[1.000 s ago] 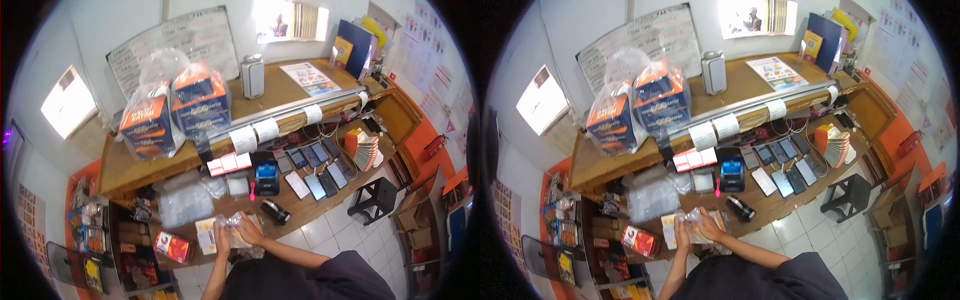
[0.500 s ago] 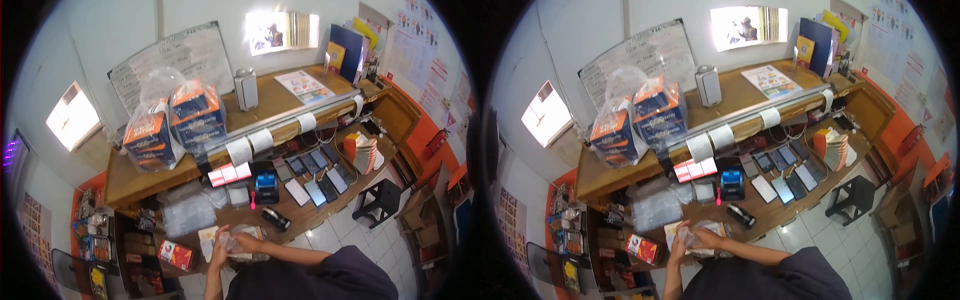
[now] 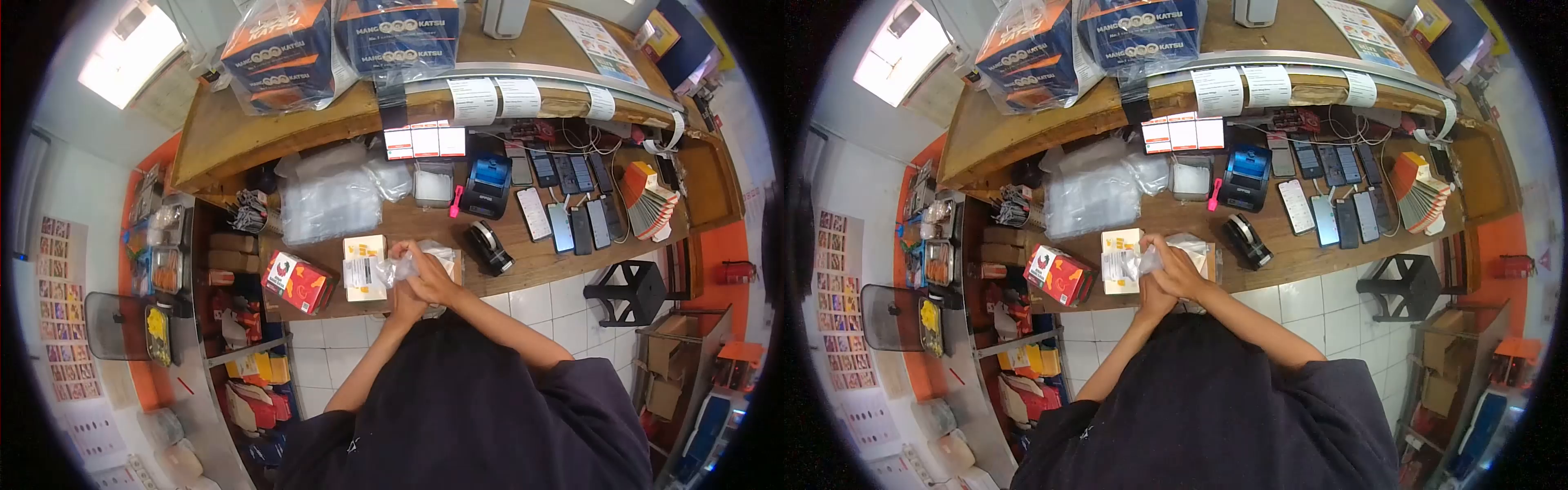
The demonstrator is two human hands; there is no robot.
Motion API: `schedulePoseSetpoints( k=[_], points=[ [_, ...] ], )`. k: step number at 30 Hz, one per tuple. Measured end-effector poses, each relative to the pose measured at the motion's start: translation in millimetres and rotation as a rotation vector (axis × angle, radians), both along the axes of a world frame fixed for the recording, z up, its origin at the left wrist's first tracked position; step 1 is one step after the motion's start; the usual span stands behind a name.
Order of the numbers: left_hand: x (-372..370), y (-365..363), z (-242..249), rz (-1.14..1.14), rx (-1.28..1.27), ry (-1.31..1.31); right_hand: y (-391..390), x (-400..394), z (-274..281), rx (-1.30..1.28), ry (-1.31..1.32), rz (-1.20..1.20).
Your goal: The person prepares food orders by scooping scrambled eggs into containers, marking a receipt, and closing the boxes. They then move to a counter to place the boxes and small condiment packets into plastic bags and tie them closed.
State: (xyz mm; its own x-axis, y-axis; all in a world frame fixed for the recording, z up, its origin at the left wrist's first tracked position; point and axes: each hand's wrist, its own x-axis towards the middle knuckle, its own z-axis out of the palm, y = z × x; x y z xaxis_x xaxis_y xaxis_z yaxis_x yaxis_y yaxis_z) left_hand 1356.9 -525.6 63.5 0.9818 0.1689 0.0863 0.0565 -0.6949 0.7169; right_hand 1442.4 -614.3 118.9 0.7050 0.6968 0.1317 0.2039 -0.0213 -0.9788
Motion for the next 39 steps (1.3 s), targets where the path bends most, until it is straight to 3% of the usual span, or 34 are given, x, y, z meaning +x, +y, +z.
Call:
schedulePoseSetpoints(
  k=[4,7,10,14,17,19,20,23,25,29,31,34,39],
  points=[
    [4,-4,-1,-0.033,0.036,-0.097,-2,-11,-8,-0.111,-0.416,0.034],
    [4,3,5,-0.093,0.03,-0.131,-10,-14,38,-0.395,-0.381,0.101],
    [20,8,5,-0.107,0.115,-0.181,-24,-6,49,-0.622,-0.383,0.312],
    [36,7,2,-0.165,0.278,-0.178,-48,33,63,-0.682,-0.345,0.559],
    [45,14,6,-0.265,0.317,-0.152,-60,93,110,-0.49,-0.039,0.8],
    [58,9,14,-0.323,0.298,-0.084,-49,137,134,-0.408,0.061,0.601],
    [61,13,24,-0.36,0.392,-0.138,-38,160,117,-0.485,0.086,0.417],
    [69,21,-7,-0.492,0.09,-0.192,6,219,-8,-0.56,0.216,-0.101],
    [77,29,16,-0.52,-0.11,-0.139,34,236,-78,-0.557,-0.321,-0.311],
    [90,45,-7,-0.583,-0.318,-0.081,69,258,-121,-0.546,-0.357,-0.391],
    [94,50,7,-0.582,-0.429,-0.034,71,257,-129,-0.562,-0.426,-0.4],
    [97,35,-2,-0.392,-0.358,0.05,61,251,-101,-0.474,-0.358,-0.428],
    [94,33,-8,-0.381,-0.27,0.015,32,252,-93,-0.406,-0.361,-0.539]
  ],
)
